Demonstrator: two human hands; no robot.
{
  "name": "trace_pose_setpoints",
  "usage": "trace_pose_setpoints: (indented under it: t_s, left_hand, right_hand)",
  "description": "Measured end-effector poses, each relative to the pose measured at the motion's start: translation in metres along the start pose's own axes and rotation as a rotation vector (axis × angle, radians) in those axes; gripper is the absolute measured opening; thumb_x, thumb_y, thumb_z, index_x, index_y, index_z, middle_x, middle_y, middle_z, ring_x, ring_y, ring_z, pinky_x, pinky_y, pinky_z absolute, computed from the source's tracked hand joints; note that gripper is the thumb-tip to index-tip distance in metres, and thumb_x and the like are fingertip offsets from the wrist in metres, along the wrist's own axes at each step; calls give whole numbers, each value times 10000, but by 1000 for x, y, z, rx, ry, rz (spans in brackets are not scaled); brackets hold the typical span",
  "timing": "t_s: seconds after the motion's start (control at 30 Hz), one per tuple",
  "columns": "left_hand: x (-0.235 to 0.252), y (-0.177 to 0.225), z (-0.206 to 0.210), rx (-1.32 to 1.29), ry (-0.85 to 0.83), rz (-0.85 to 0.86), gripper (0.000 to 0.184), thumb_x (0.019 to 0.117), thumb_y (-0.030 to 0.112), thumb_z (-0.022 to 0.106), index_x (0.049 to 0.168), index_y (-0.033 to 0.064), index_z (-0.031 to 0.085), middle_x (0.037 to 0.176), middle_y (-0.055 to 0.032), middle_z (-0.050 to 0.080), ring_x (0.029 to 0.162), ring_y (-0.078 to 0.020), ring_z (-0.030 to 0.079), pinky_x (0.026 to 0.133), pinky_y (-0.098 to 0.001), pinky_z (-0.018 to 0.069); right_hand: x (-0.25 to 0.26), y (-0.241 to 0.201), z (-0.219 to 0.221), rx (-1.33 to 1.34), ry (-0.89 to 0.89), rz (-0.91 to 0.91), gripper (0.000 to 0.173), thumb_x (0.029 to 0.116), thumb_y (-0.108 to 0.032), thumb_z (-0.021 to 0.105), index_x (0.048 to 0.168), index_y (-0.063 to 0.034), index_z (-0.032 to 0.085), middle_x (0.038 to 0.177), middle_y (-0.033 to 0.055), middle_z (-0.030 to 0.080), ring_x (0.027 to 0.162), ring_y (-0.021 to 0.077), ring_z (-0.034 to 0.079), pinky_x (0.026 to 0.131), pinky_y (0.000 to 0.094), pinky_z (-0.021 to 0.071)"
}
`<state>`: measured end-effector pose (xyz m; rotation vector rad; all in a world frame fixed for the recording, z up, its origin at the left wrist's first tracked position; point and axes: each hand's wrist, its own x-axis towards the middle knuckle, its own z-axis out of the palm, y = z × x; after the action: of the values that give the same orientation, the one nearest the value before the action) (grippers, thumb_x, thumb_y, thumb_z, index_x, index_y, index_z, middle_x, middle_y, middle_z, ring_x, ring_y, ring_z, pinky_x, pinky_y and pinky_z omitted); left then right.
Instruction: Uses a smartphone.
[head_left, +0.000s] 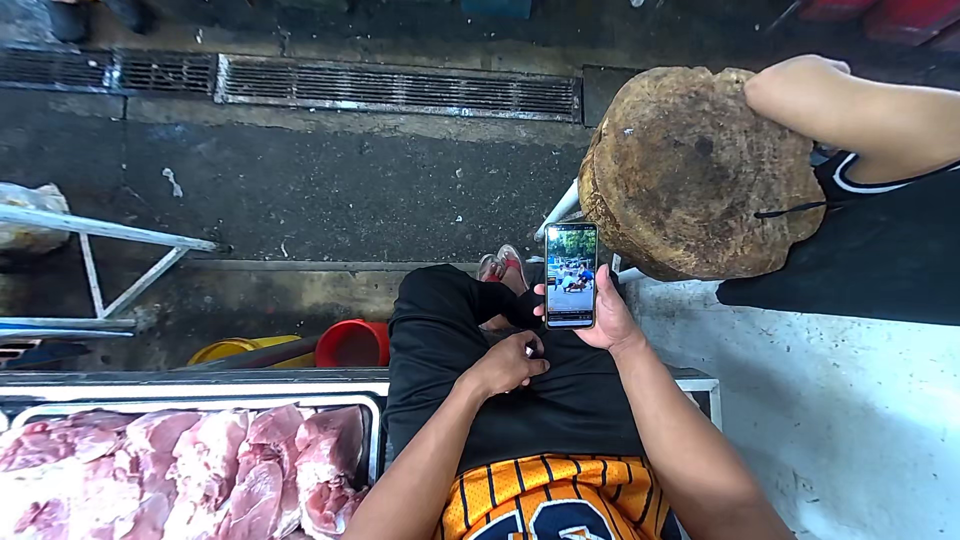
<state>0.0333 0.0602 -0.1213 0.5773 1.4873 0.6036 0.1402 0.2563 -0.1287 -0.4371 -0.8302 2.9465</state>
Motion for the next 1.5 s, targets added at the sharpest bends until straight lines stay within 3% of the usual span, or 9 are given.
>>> trace_pose_setpoints:
  t_s: [1.5]
  left_hand:
    - [-1, -4, 3, -51, 13, 24, 318, 955, 259, 697, 1206, 113, 565, 810, -39, 639, 564, -121, 607, 549, -286, 548]
  right_hand:
    - [-1, 4, 10, 32, -28, -9, 809, 896, -710, 589, 1481, -170, 446, 1321, 274, 611, 1141, 430, 655, 1004, 561, 534]
